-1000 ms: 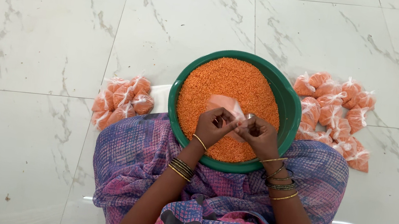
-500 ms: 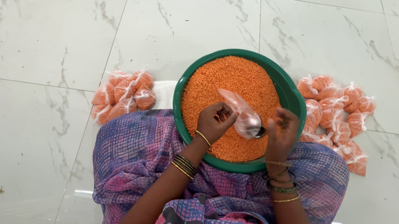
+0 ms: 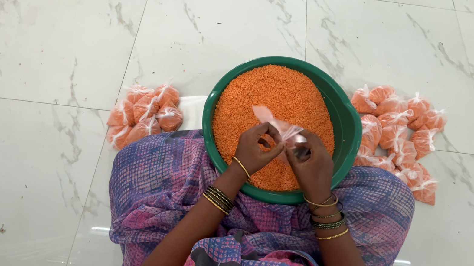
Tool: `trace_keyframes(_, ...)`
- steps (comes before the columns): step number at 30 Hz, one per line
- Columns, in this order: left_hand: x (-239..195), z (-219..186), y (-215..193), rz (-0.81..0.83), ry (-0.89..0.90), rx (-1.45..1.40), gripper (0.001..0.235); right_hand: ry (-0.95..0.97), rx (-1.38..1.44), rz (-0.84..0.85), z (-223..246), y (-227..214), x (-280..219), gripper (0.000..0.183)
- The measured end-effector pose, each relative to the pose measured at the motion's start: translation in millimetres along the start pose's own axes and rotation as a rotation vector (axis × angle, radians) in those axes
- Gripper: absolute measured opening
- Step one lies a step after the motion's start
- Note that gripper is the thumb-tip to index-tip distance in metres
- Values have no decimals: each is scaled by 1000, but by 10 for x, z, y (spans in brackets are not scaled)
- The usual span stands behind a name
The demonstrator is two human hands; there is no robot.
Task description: The person sits on the floor and uses a metal cup to scoop orange lentils from a large green basin into small plastic bags. They tie the bags shut and place them on the floor next to the basin.
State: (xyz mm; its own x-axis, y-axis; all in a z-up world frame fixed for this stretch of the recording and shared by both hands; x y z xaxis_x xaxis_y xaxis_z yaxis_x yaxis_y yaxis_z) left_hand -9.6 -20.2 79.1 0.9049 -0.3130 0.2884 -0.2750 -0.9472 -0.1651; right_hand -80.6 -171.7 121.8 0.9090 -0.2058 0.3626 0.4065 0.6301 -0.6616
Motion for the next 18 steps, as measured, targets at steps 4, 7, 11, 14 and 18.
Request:
trace_keyframes(4, -24, -137, -12, -65, 74, 64, 19, 1, 152, 10, -106, 60, 16, 44)
trace_keyframes(7, -43, -215, -26, -110, 188, 324, 2, 51, 259, -38, -279, 80, -43, 25)
trace_keyframes(11, -27, -259, -62, -229, 151, 411, 4, 147, 410, -222, -559, 38, -100, 13)
trace_keyframes(14, -19, -256, -99, -253, 27, 191, 10, 154, 219, -134, -690, 49, -33, 35)
trace_keyframes(18, -71, -279, -193, -402, 7, 18, 9, -134, -78, 134, -625, 86, 99, 66)
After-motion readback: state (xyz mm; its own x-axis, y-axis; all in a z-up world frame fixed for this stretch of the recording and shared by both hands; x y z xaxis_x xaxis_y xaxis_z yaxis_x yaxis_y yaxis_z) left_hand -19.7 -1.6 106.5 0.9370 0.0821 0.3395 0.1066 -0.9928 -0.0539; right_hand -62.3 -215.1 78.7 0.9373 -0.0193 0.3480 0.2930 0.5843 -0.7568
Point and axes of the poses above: each hand's wrist, its own x-axis towards the middle knuckle, its own y-axis out of the palm, z = x × y, the point moved 3 cm from there along x, towards the middle knuckle
